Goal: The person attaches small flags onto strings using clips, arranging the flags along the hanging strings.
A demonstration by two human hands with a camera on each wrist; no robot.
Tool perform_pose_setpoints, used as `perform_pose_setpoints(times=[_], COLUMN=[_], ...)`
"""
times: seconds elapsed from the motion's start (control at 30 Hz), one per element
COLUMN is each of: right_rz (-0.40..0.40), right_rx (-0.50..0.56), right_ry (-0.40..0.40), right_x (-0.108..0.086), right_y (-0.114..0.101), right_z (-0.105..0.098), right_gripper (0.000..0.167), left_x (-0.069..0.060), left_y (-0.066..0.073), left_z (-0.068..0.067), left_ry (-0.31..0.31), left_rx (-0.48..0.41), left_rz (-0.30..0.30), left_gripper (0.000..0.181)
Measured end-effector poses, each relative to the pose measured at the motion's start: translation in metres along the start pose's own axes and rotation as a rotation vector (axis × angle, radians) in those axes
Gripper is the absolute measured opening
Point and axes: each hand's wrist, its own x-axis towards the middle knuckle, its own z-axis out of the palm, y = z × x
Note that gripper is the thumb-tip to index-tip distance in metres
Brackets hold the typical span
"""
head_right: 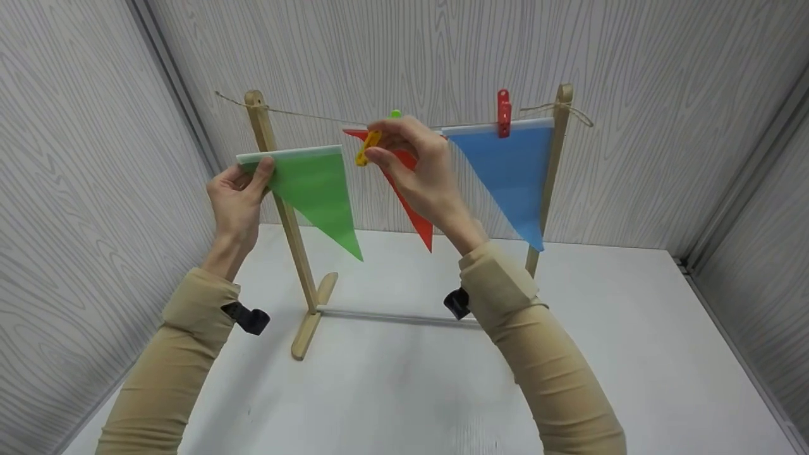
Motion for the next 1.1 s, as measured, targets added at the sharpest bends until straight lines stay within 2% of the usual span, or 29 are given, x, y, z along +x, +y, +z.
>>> perform_pose_setpoints(times=[0.13, 0.33, 0.53, 0.7, 0.9, 1.0, 1.1], right_rz=[0.005, 0.04, 0.12, 0.185, 0.286, 0.309, 0.3], right_rx=[-0.001, 0.012, 0.037, 0.03, 0.007, -0.006, -0.052], right_ry=[-0.014, 0.008, 0.03, 0.072, 0.08, 0.082, 0.092], right_x=[0.012, 0.027, 0.043, 0.054, 0.066, 0.071, 0.076], right_y=[-0.004, -0.007, -0.006, -0.006, -0.008, -0.009, -0.007], right_z=[0.008, 0.024, 0.036, 0.044, 0.053, 0.056, 0.06], right_gripper=[0.028, 0.027, 0.028, 0.027, 0.024, 0.024, 0.023], left_x=[0.004, 0.01, 0.013, 0.015, 0.017, 0.018, 0.02], left_y=[0.004, 0.008, 0.013, 0.018, 0.022, 0.024, 0.026], left_z=[0.001, 0.003, 0.006, 0.007, 0.008, 0.009, 0.01], left_ry=[0.001, -0.011, -0.002, -0.002, -0.01, -0.014, -0.017], left_rx=[0.023, 0.048, 0.06, 0.077, 0.086, 0.085, 0.078], left_rz=[0.008, 0.006, -0.009, -0.027, -0.049, -0.053, -0.056], left_gripper=[0.015, 0.019, 0.021, 0.023, 0.027, 0.028, 0.029])
